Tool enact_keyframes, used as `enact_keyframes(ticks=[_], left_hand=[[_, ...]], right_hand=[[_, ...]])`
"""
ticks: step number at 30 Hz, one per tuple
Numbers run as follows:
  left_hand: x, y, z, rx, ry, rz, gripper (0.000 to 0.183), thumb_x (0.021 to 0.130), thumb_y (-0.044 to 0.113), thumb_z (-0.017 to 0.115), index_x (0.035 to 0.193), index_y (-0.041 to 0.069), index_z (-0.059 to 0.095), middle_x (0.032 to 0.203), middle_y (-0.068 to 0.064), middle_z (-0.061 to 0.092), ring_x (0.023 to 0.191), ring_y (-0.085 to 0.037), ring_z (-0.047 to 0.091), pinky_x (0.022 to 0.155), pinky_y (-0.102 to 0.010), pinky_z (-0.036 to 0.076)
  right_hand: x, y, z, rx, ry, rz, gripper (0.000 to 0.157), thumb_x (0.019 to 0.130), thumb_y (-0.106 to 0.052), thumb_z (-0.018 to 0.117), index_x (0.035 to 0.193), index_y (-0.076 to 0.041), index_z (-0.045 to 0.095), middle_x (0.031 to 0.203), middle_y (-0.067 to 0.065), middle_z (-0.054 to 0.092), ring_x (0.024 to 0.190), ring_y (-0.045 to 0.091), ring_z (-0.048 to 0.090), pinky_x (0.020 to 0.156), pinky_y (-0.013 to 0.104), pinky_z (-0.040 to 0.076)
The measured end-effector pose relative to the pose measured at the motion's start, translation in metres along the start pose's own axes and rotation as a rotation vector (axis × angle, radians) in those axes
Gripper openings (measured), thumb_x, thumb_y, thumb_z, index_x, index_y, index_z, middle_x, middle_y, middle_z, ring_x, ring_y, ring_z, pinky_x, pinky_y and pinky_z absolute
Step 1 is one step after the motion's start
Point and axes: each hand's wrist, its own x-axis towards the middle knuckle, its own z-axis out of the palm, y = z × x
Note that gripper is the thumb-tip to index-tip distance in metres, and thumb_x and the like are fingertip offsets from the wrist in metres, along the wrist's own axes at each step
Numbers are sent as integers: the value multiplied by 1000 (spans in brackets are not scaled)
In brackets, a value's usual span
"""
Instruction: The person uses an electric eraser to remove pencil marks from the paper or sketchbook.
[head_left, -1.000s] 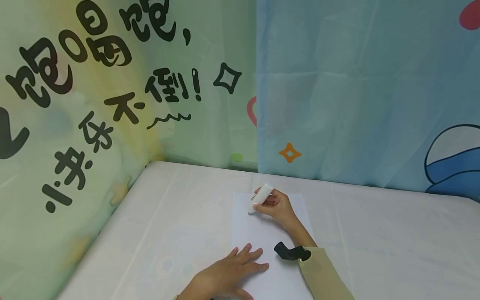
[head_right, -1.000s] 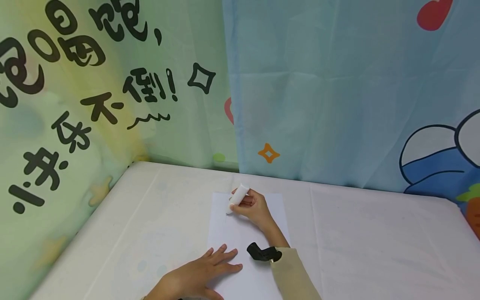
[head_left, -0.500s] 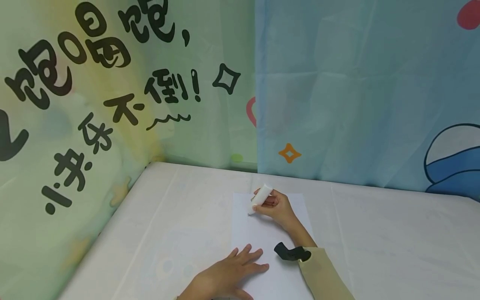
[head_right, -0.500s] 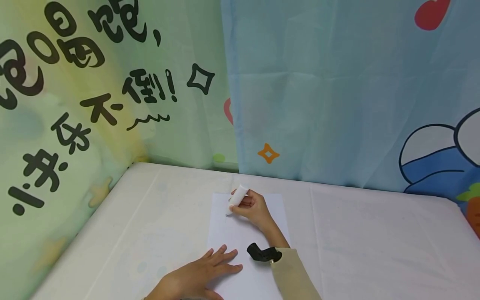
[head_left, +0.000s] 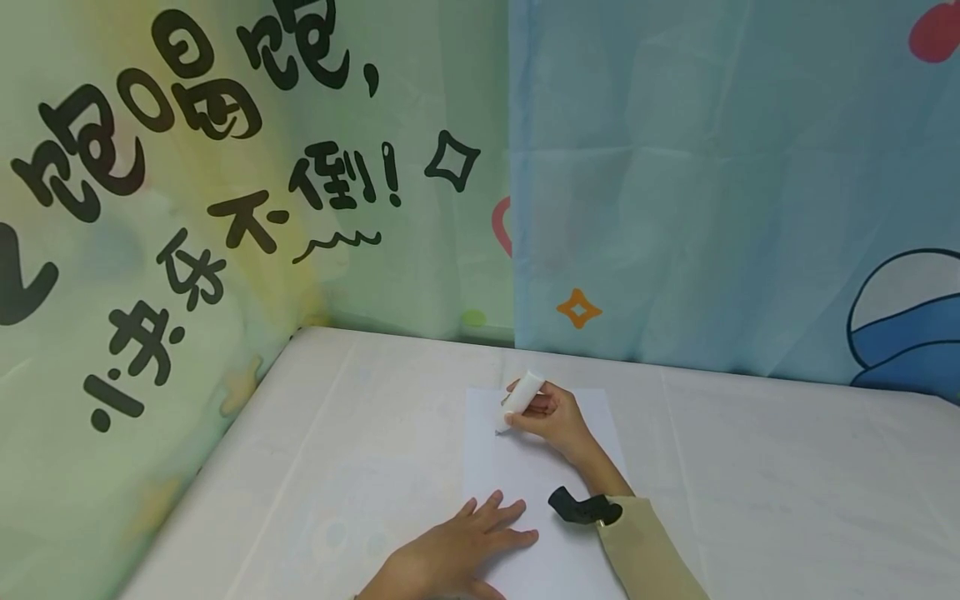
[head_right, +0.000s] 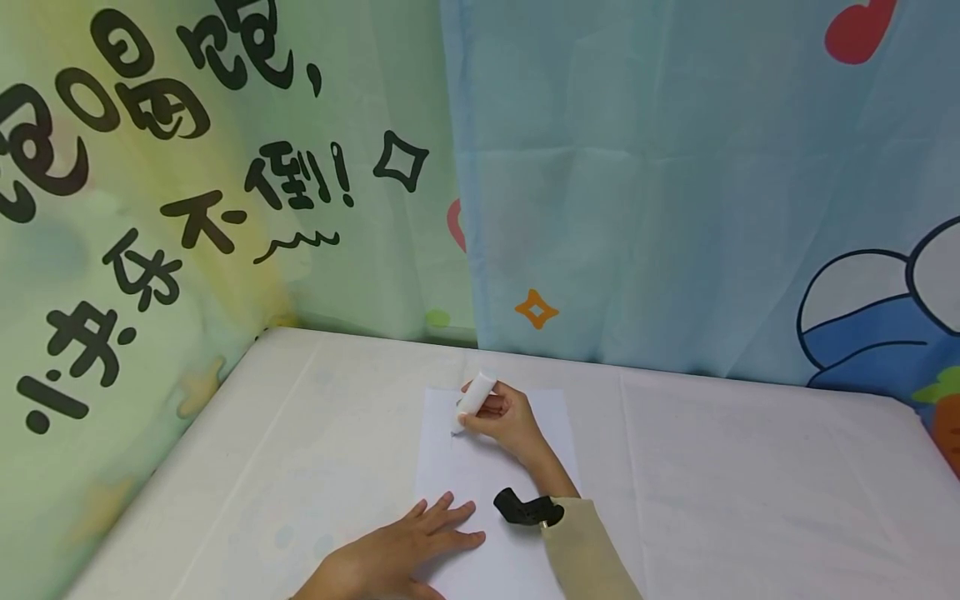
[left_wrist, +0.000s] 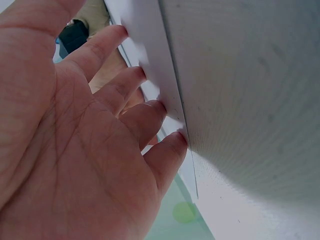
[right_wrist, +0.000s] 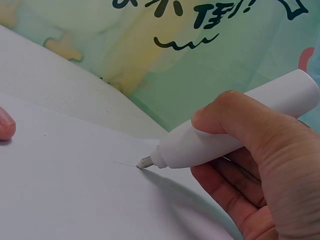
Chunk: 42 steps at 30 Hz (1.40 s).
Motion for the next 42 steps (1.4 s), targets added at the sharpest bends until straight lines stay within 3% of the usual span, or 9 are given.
enact_keyframes(ticks=[9, 18, 30, 36, 42], left_hand=[[0, 0, 1, 11, 0, -7, 74, 82, 47, 71, 148, 28, 43, 157, 0, 33, 146, -25, 28, 114, -40, 33], [0, -1, 1, -5, 17, 11, 74, 82, 46, 71, 148, 27, 43, 157, -2, 33, 146, -26, 27, 114, -42, 32], [0, -1, 1, -19, 0, 1, 73, 83, 46, 71, 148, 27, 43, 158, -1, 32, 146, -26, 27, 114, -42, 31], [2, -1, 1, -23, -17, -9, 75, 82, 47, 71, 149, 29, 42, 158, 0, 31, 147, -25, 25, 115, -41, 31], [0, -1, 2, 0, 9, -3, 74, 82, 47, 70, 148, 28, 43, 158, 0, 32, 146, -26, 27, 114, -41, 32]], right_hand=[[-1, -1, 0, -3, -14, 24, 43, 76, 12, 73, 116, 16, 57, 110, 35, 64, 91, 4, 68, 82, 23, 54], [0, 0, 0, 1, -11, -3, 42, 75, 14, 73, 114, 17, 57, 105, 31, 67, 88, 3, 68, 79, 21, 55], [-1, -1, 0, 25, -29, 12, 43, 76, 14, 72, 116, 18, 56, 108, 38, 63, 88, 4, 68, 80, 21, 55], [0, 0, 0, 19, -27, -6, 42, 75, 14, 72, 114, 18, 56, 104, 31, 67, 88, 4, 69, 79, 21, 55], [0, 0, 0, 24, -30, 1, 43, 75, 13, 72, 115, 18, 56, 103, 24, 70, 88, 4, 69, 79, 21, 55]])
